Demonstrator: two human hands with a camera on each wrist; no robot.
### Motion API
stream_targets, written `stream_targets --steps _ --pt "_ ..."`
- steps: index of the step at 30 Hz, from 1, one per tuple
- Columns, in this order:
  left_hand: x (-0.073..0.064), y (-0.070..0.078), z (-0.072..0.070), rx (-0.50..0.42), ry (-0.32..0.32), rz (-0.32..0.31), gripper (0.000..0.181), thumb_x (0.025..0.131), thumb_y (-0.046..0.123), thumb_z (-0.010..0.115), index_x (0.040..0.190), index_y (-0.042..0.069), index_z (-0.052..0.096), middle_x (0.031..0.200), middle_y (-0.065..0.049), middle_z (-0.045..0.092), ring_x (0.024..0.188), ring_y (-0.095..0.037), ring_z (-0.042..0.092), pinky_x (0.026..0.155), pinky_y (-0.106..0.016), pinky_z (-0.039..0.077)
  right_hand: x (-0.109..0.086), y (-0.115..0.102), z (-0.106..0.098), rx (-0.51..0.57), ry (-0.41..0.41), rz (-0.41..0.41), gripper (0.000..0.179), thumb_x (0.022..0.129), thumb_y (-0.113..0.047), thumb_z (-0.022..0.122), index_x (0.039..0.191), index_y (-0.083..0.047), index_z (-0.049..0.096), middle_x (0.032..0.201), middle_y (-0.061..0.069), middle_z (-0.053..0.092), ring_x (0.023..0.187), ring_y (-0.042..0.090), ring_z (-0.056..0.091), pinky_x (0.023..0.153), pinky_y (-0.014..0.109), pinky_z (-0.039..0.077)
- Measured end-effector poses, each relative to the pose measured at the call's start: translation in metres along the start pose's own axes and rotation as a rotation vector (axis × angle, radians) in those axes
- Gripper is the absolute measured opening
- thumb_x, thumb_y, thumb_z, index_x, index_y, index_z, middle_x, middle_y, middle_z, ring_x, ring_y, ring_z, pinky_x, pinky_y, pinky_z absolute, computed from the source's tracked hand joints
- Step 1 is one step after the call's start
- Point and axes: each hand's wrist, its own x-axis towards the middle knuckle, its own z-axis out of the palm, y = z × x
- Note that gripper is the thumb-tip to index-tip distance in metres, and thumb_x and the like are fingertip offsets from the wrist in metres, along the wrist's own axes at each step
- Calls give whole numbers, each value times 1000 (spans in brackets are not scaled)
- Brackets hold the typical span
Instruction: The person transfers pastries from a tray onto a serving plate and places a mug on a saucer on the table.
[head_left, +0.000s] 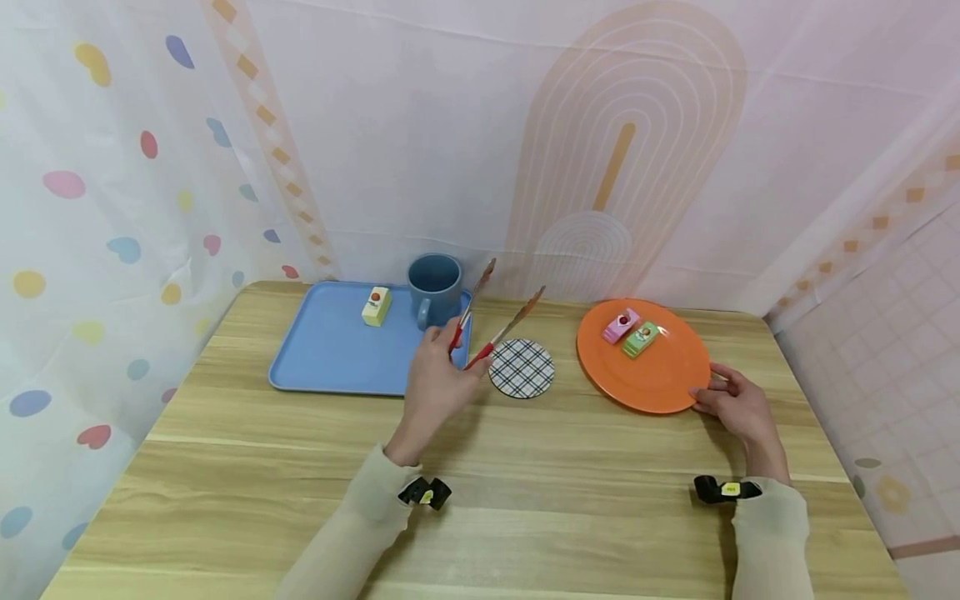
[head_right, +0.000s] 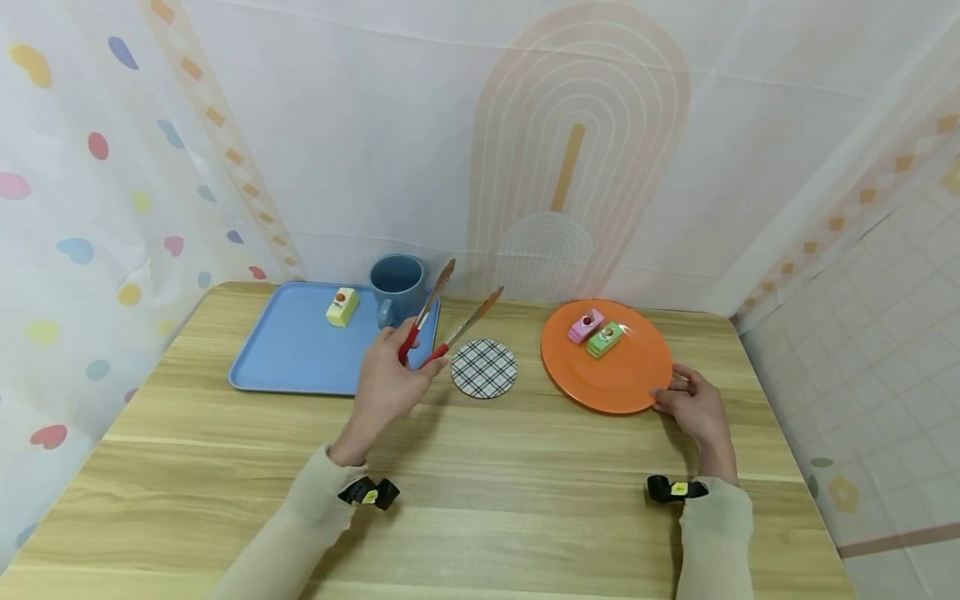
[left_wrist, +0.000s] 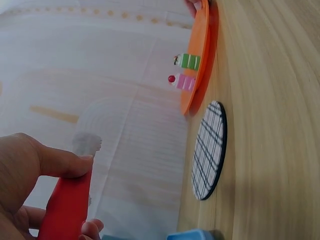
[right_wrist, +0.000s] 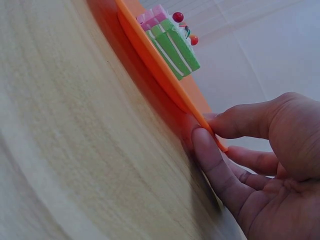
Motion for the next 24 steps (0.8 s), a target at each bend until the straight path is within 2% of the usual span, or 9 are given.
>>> stream_targets --steps 2,5,10,13,16,24 --pt "0 -2 -2 4 8 6 70 83 28 85 142 2 57 107 -17 60 84 -29 53 65 -36 43 0 0 0 -1 1 2 77 99 -12 67 161 -1 23 105 -4 61 80 -3 69 79 22 60" --pt "1 -5 -5 -1 18 -1 71 82 29 86 141 1 57 104 -18 59 80 -28 51 63 -34 39 1 0 0 1 4 5 78 98 -12 67 161 0 23 104 -5 61 80 -3 69 79 22 60" --pt "2 -9 -12 -30 36 -15 70 82 28 86 141 3 57 113 -19 61 96 -35 59 75 -43 50 1 0 0 3 7 4 78 98 -12 68 161 0 23 104 -5 61 80 -3 69 79 22 60" --pt "2 -12 -15 -32 47 -10 68 82 26 85 140 2 58 108 -17 60 90 -33 58 71 -40 48 1 0 1 6 5 6 78 98 -12 68 161 -1 23 104 -5 61 80 -2 70 79 22 60" --pt "2 -14 -18 -18 62 -10 66 82 26 85 137 1 59 100 -13 58 78 -28 51 64 -34 38 1 1 1 5 3 9 78 98 -12 68 161 -1 23 104 -4 61 79 -2 70 79 22 60" --pt "3 -19 -30 -15 96 -17 61 81 24 86 131 -1 61 97 -14 58 73 -28 48 61 -35 36 1 0 1 6 5 9 78 98 -11 68 161 -1 24 105 -3 61 80 -2 70 79 22 60"
